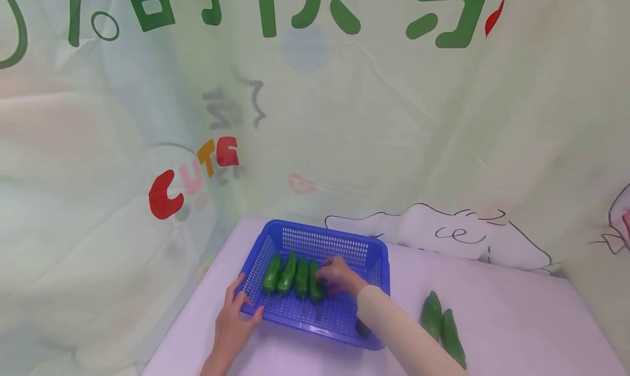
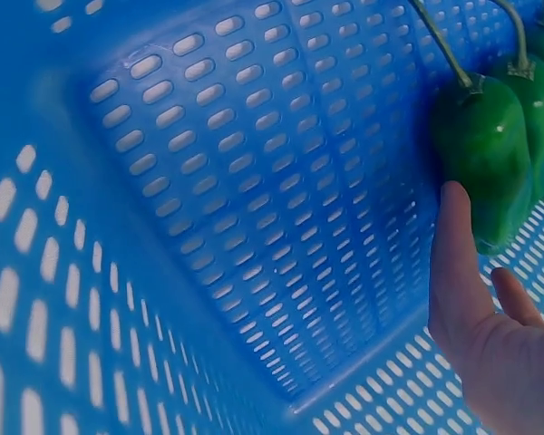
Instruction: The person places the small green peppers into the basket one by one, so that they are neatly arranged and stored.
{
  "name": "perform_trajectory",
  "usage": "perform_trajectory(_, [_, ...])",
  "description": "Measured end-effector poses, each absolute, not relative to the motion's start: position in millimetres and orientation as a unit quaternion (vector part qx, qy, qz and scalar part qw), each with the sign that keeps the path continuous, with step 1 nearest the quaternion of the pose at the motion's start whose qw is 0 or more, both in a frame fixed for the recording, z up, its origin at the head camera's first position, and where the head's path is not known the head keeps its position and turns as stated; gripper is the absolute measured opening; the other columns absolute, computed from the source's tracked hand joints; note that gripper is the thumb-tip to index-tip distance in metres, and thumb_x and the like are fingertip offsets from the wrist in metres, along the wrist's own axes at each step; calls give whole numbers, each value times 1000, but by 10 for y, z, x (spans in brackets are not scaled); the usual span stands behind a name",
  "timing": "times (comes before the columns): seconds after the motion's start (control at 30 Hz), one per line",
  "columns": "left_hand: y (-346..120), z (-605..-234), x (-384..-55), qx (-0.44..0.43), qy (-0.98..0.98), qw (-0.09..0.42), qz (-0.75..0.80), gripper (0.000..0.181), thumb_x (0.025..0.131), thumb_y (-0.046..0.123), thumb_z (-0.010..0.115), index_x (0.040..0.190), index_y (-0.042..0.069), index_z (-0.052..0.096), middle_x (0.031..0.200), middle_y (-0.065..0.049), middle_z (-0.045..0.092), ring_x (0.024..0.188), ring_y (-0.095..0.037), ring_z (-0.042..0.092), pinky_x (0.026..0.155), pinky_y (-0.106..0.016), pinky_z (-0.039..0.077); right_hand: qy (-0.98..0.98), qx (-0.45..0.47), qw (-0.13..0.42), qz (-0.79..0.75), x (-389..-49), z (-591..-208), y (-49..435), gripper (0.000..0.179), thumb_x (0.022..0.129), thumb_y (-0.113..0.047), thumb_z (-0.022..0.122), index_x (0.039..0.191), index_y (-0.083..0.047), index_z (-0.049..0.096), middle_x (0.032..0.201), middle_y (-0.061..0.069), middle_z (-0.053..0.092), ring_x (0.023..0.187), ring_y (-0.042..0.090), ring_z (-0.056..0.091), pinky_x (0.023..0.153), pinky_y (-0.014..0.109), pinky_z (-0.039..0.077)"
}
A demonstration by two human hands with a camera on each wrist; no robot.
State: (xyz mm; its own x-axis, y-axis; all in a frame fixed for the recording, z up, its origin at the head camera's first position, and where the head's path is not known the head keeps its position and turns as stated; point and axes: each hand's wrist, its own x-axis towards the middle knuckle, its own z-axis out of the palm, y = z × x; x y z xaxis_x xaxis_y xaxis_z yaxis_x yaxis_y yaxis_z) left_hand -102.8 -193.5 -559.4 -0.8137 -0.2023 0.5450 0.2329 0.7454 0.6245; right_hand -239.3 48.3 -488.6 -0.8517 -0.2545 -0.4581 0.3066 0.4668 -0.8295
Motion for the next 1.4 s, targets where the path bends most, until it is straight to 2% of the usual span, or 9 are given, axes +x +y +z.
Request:
perform_trajectory(0.33, [-1900, -5573, -972, 8, -890, 283, -357, 34, 69, 31, 78, 75, 20, 46, 145, 1, 40, 70, -11, 55, 44, -16, 30, 804, -18, 281, -523, -2291, -4732, 616, 46, 88, -12, 57, 128, 8, 46, 116, 31, 55, 106, 48, 54, 81, 53, 48])
perform_trajectory(0.7, [-1962, -5542, -915, 15, -891, 286, -353, 34, 69, 32, 77, 76, 20, 46, 145, 0, 40, 71, -12, 56, 44, -17, 30, 796, -61, 281, -533, -2165, -4531, 866, 47, 86, -7, 57, 129, 5, 46, 111, 21, 60, 103, 45, 57, 77, 52, 49])
perform_trajectory(0.8, [-1982, -5552, -915, 18, -892, 290, -348, 34, 69, 32, 77, 76, 21, 46, 145, 2, 40, 62, -9, 51, 43, -18, 30, 796, -60, 281, -533, -2170, -4508, 959, 48, 87, -7, 56, 131, 6, 44, 112, 22, 60, 103, 44, 58, 77, 51, 50])
perform_trajectory(1.03, [-1966, -5557, -936, 8, -889, 295, -349, 33, 69, 34, 76, 76, 20, 46, 144, 3, 40, 59, -7, 48, 43, -18, 29, 798, -70, 277, -531, -2192, -4402, 1237, 46, 91, -8, 50, 133, 7, 41, 117, 30, 56, 103, 44, 58, 78, 51, 49])
perform_trajectory(1.23, [-1919, -5556, -965, 2, -890, 292, -351, 33, 71, 35, 75, 76, 20, 46, 144, 2, 41, 52, -2, 39, 42, -18, 28, 796, -71, 258, -542, -2238, -4330, 1527, 45, 93, -8, 48, 134, 8, 39, 120, 33, 53, 104, 44, 58, 79, 52, 49])
perform_trajectory(1.4, [-1900, -5560, -964, 0, -891, 288, -352, 33, 71, 36, 74, 76, 20, 45, 144, 2, 41, 52, -1, 37, 42, -18, 27, 785, -61, 250, -563, -2262, -4308, 1763, 48, 93, -11, 48, 136, 8, 35, 117, 30, 55, 103, 41, 60, 81, 50, 48])
